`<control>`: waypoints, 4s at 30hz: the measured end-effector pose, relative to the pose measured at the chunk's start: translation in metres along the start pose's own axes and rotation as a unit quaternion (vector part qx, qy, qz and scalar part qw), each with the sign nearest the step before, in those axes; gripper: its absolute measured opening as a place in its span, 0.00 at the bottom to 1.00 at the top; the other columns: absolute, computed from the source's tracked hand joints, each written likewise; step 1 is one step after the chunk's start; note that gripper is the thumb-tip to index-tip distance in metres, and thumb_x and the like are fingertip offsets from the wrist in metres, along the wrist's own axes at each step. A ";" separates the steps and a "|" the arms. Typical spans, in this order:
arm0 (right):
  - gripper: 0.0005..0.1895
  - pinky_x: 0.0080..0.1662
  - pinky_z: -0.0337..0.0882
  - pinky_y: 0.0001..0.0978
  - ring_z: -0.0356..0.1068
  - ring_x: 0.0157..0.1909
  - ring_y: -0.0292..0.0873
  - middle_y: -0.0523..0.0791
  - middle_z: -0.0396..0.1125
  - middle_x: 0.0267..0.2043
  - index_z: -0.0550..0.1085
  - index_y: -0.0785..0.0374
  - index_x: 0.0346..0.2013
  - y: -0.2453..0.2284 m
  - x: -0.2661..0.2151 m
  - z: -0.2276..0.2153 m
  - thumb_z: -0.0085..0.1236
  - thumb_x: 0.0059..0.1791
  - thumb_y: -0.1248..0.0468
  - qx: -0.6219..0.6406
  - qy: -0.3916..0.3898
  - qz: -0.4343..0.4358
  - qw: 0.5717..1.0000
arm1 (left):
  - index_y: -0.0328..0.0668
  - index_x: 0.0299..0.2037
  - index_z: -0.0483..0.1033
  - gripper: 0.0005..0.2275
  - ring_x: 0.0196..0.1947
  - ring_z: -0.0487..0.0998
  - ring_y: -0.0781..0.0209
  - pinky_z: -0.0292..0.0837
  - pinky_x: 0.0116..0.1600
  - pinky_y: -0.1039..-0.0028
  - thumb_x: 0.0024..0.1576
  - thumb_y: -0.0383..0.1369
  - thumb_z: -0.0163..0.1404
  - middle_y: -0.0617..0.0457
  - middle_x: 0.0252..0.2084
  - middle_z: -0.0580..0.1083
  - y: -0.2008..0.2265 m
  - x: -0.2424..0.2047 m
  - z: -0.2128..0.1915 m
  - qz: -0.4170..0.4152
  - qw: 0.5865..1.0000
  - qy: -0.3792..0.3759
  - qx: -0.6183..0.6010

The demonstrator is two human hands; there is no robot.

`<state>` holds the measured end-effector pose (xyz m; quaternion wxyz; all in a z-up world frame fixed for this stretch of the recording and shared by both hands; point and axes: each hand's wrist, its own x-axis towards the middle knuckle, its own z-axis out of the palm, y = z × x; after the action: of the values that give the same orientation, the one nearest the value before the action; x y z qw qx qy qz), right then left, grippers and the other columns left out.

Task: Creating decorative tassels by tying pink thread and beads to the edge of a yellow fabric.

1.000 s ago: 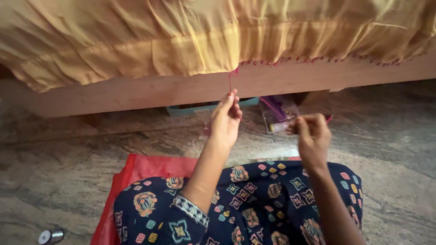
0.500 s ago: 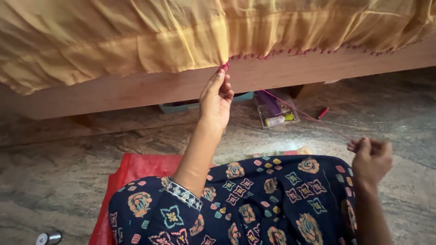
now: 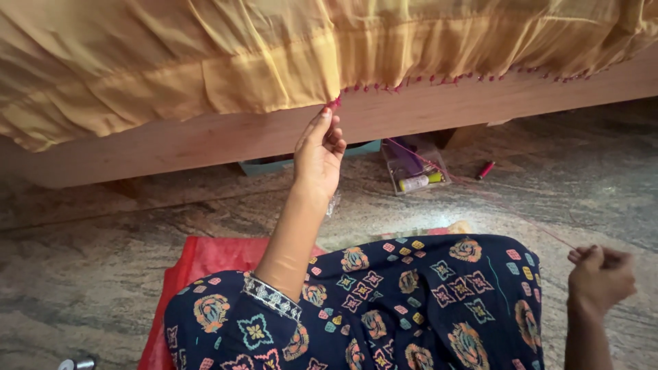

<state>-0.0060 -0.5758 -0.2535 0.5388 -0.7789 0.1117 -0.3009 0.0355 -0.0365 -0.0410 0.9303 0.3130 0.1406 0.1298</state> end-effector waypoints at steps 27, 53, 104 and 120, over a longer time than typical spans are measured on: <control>0.10 0.49 0.77 0.27 0.77 0.44 0.37 0.47 0.76 0.45 0.80 0.66 0.49 -0.284 -0.038 0.105 0.59 0.53 0.72 0.048 -0.243 -0.038 0.968 | 0.37 0.43 0.80 0.04 0.46 0.82 0.64 0.78 0.51 0.75 0.60 0.21 0.55 0.50 0.48 0.80 0.054 -0.141 0.031 0.540 0.665 -0.053 0.513; 0.04 0.55 0.79 0.30 0.77 0.52 0.42 0.50 0.73 0.47 0.77 0.74 0.39 -0.459 -0.157 0.131 0.59 0.50 0.80 0.299 -0.359 -0.159 0.870 | 0.38 0.48 0.72 0.04 0.43 0.75 0.68 0.70 0.53 0.76 0.68 0.29 0.50 0.54 0.43 0.75 0.046 -0.191 0.010 0.111 0.971 -0.209 0.042; 0.07 0.37 0.74 0.23 0.77 0.35 0.32 0.45 0.79 0.34 0.80 0.66 0.42 -0.439 -0.154 0.158 0.61 0.51 0.69 0.115 -0.359 -0.126 0.917 | 0.34 0.39 0.77 0.04 0.35 0.83 0.55 0.76 0.41 0.69 0.56 0.21 0.56 0.46 0.36 0.78 0.051 -0.192 0.015 0.425 0.716 -0.102 0.544; 0.17 0.39 0.74 0.47 0.75 0.41 0.61 0.57 0.74 0.38 0.70 0.68 0.45 -0.235 -0.186 0.110 0.56 0.42 0.74 -0.102 -0.601 -0.171 0.774 | 0.31 0.41 0.78 0.03 0.38 0.83 0.64 0.79 0.42 0.76 0.60 0.21 0.53 0.48 0.40 0.82 0.014 -0.117 -0.016 0.309 0.824 -0.032 0.473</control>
<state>-0.1243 -0.3059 -0.1314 0.3533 -0.8578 -0.3396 0.1549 -0.0808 -0.0554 -0.0235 0.5829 0.7459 0.0508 0.3182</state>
